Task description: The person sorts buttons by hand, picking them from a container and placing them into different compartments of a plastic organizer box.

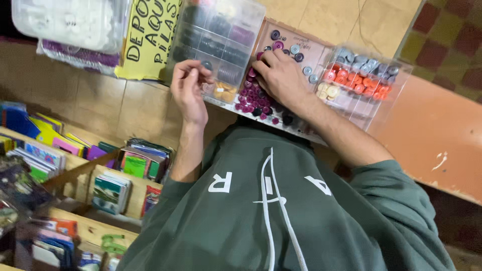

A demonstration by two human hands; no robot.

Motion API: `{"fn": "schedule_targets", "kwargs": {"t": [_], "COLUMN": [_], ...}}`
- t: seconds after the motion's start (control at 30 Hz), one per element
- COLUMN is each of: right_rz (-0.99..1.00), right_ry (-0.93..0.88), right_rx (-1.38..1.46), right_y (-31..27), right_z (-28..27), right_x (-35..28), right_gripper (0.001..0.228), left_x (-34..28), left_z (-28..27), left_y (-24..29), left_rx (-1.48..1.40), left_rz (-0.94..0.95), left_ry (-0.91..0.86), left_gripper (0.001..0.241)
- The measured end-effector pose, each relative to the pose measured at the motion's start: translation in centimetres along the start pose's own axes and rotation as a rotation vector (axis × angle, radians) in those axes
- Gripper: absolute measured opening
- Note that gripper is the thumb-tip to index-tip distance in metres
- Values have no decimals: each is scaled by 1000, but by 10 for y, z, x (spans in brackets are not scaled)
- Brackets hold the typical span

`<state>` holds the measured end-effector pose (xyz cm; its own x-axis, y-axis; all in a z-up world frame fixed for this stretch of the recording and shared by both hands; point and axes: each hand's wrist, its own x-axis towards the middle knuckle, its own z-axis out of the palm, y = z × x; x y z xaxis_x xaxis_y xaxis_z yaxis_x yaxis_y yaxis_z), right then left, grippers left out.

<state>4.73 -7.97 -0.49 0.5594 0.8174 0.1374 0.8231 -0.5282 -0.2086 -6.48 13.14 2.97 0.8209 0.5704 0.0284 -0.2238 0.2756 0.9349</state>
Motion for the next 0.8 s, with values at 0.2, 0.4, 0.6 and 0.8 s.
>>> {"fn": "schedule_targets", "kwargs": {"t": [0.2,0.4,0.6,0.8], "right_rz": [-46,96,237,347], "right_ry": [303,303,411,535], "right_rx": [-142,312,813,762], "right_y": [7,12,-12,-28], "right_z": [34,28,-44,-46], "right_x": [-6,-8,-5,-8], "right_gripper": [15,18,21,39], "left_x": [19,20,21,32], "left_z": [5,19,47,54], "left_y": [-25,-21,-17,-26], "left_rx": [187,449,404,261], "left_rz": [45,110,94,-14], "left_ry": [-187,-434,-580,-488], "left_gripper": [13,20,22,11]}}
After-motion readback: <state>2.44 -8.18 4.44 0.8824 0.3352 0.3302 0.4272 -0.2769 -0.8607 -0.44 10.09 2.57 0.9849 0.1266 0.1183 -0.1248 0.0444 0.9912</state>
